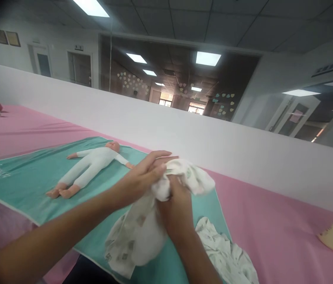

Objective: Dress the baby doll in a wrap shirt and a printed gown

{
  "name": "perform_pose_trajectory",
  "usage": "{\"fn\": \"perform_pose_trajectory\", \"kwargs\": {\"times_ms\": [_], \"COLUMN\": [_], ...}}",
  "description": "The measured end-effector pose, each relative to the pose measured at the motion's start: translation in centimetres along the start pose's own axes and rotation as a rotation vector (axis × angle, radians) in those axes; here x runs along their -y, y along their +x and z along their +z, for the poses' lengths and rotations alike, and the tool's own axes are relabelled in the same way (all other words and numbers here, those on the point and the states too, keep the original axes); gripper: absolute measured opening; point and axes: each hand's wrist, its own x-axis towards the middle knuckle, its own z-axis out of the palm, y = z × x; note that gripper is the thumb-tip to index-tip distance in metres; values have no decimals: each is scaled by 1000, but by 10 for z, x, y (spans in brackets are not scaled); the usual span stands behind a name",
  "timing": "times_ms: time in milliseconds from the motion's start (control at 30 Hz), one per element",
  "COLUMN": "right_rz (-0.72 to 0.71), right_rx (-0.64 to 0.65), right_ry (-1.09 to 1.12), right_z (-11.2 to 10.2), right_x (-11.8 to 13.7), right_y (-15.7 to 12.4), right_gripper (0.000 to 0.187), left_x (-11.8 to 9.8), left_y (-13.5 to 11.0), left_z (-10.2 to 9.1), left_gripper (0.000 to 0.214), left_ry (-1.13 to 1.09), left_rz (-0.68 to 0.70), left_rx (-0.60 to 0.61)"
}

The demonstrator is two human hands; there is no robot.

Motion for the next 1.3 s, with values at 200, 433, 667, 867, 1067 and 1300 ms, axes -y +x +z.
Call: {"fn": "perform_pose_trajectory", "kwargs": {"times_ms": [200, 433, 667, 867, 1067, 1300], "right_rz": [256, 395, 372, 175, 179, 336], "right_rx": [-398, -369, 257, 352, 385, 351], "right_ry": [21, -340, -183, 144, 87, -126], "right_z": [-31, -75, -86, -34, -13, -46], "right_x": [-2, -44, -71, -25, -24, -52], "right_y": [19, 14, -5, -6, -1, -5], "right_gripper": [25, 32, 24, 28, 19, 36], "left_x": [71, 80, 41, 3, -29, -19], "left_y": [-25, -2, 16, 19, 10, -7], "left_z": [16, -48, -63, -32, -42, -103], "left_gripper": [39, 32, 31, 22, 14, 15], "left_ry": [370, 718, 871, 1020, 1333, 1396], "left_rz": [-106, -54, 72, 247, 258, -54], "left_rx": [43, -107, -77, 249, 228, 122]}}
